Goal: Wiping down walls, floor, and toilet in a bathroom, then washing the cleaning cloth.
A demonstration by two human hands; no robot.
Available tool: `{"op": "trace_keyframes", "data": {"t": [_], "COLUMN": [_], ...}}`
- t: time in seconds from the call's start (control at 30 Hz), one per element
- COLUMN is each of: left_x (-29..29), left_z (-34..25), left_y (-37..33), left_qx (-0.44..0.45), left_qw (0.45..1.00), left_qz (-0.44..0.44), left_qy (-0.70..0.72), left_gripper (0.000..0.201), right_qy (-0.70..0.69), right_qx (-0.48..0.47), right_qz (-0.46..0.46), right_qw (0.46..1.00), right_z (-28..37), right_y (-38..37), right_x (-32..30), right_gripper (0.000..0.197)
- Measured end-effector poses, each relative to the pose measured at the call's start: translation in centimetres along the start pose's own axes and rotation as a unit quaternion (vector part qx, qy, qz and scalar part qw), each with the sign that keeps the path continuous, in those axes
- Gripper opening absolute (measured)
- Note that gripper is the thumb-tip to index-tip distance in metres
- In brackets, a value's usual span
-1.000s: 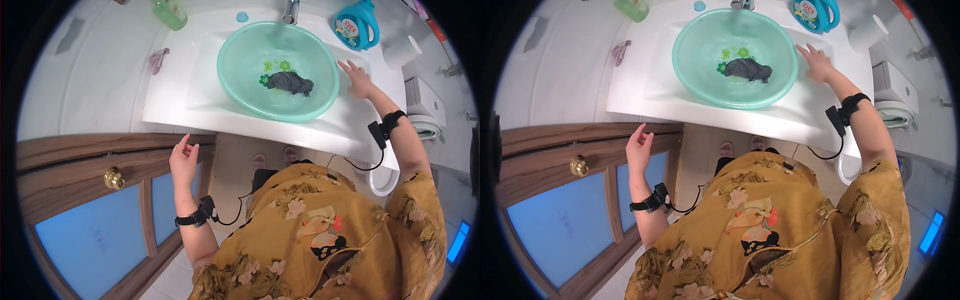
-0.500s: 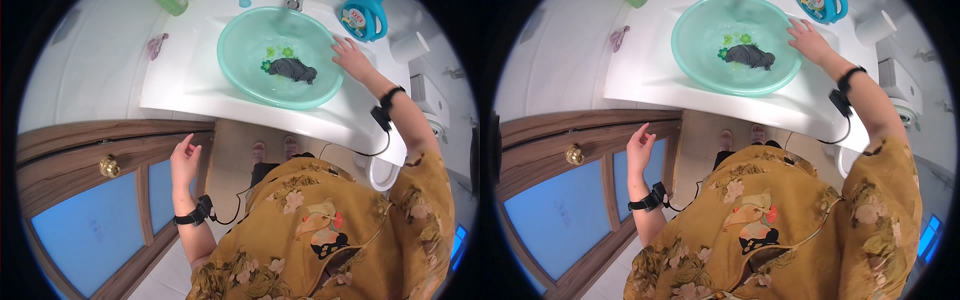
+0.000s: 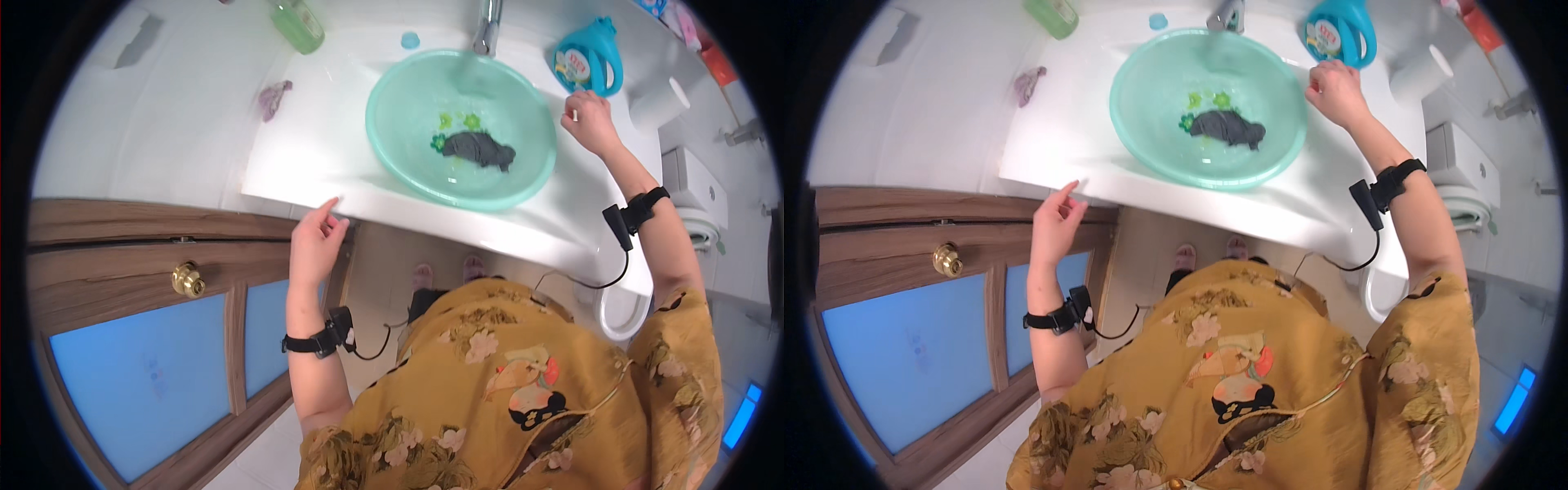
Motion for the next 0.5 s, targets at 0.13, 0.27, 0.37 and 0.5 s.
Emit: {"op": "trace_keyframes", "data": {"t": [0.13,0.27,0.37,0.5], "left_x": [0.9,1.1,1.1,1.4], "left_z": [-0.7,-1.4,-1.6,-0.2], "left_y": [0.5,1.0,1.6,2.3], "left_qx": [-0.003,0.004,0.002,-0.024], "left_qw": [0.999,0.999,0.999,0.999], "left_qz": [0.021,0.019,0.024,0.031], "left_qy": [-0.028,-0.032,-0.029,-0.036], "left_gripper": [0.040,0.039,0.038,0.039], "right_qy": [-0.387,-0.709,-0.740,-0.772], "right_qx": [-0.153,-0.070,-0.032,-0.047], "right_qz": [-0.130,-0.060,0.011,0.045], "right_qw": [0.900,0.699,0.672,0.632], "right_z": [5.0,7.2,8.7,8.6], "right_y": [-2.3,-7.3,-11.7,-15.6], "right_x": [-5.7,-9.4,-10.0,-11.3], "right_gripper": [0.037,0.041,0.041,0.043]}}
Point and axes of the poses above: each hand's wrist, its own y-axis away from the middle knuckle, its own x-axis out of the palm, z = x × y, the point moved 6 cm from there along -y, towards the middle knuckle, and after that the axes turned 7 degrees about -y, right-handed, at the moved point
